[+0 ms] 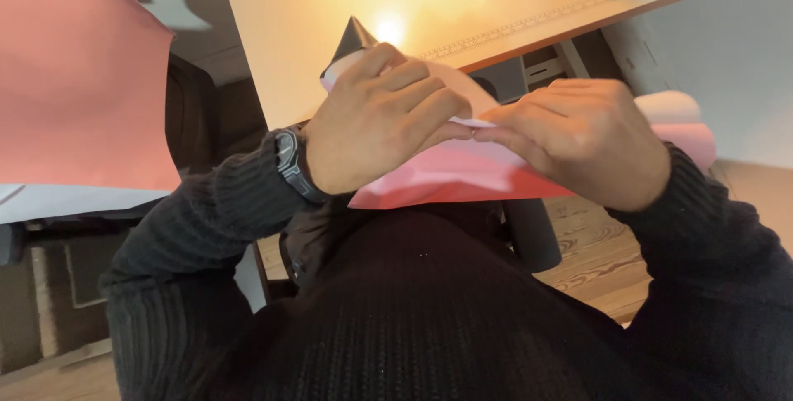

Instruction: The recorder is sewing pieces of a pink and black leather bag using an industrial sewing machine.

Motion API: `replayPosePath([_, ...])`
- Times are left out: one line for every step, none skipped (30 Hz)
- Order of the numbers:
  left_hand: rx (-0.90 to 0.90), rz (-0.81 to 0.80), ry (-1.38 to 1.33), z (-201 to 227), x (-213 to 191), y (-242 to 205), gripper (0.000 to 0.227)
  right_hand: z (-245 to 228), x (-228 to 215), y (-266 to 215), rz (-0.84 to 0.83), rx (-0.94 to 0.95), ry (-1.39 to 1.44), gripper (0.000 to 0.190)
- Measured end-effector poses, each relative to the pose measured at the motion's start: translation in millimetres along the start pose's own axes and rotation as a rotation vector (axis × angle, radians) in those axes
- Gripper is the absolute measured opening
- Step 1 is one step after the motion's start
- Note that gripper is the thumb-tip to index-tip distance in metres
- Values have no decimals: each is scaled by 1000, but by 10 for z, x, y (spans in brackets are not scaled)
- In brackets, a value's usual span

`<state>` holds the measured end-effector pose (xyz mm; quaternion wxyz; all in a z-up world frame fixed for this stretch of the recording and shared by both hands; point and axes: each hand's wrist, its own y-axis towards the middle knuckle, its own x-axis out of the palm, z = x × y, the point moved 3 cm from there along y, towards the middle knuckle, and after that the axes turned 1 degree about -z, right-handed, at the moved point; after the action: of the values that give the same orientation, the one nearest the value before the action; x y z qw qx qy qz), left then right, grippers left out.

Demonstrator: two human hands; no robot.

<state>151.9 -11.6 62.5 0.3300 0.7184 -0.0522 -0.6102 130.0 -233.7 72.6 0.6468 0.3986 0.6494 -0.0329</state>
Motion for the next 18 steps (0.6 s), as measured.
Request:
replayPosePath([-20, -14, 29, 4, 28, -36, 24, -24, -5, 34, -33, -14, -3, 17])
replayPosePath([-41, -29, 57, 11, 59, -69, 21, -45, -11, 62, -67, -29, -6, 20])
replayPosePath([-49, -30, 57, 16, 73, -89, 21, -20, -47, 49, -71, -33, 0, 20])
replayPosePath([-73, -38, 59, 18, 88, -111, 22, 23, -73, 36, -100, 26, 65, 21])
replayPosePath([-94, -42, 66, 5, 96, -136, 24, 69, -95, 37, -126, 80, 126, 22])
replayPosePath([-101, -40, 72, 18, 77, -158, 24, 73, -100, 39, -128, 72, 126, 22])
replayPosePath([-114, -33, 81, 24, 56, -178, 24, 78, -100, 40, -153, 86, 166, 22])
replayPosePath([-127, -27, 89, 29, 36, -197, 23, 85, -100, 40, -178, 100, 205, 23])
replayPosePath([-130, -28, 83, 48, 24, -209, 23, 68, -96, 48, -183, 103, 208, 23])
replayPosePath([-163, -37, 46, 58, 15, -220, 23, 44, -100, 57, -169, 68, 160, 21])
replayPosePath([-191, -44, 10, 53, 6, -222, 23, 25, -107, 71, -152, 34, 109, 19])
replayPosePath([-189, -44, 6, 68, 4, -229, 23, 29, -79, 60, -153, 38, 108, 19])
replayPosePath([-229, -33, -26, 62, -1, -235, 23, 28, -50, 52, -151, 18, 73, 17])
replayPosePath([-268, -22, -57, 57, -5, -241, 23, 28, -21, 41, -149, -3, 38, 16])
replayPosePath([-266, -24, -63, 61, -2, -244, 23, 28, -24, 31, -151, 3, 39, 16])
replayPosePath([-274, -29, -63, 61, 3, -248, 23, 19, -29, 23, -143, -21, 14, 16])
replayPosePath([-283, -33, -63, 57, 5, -255, 23, 12, -32, 20, -135, -48, -10, 16])
replayPosePath([-282, -35, -67, 41, -6, -252, 23, 11, -32, 14, -137, -44, -9, 16])
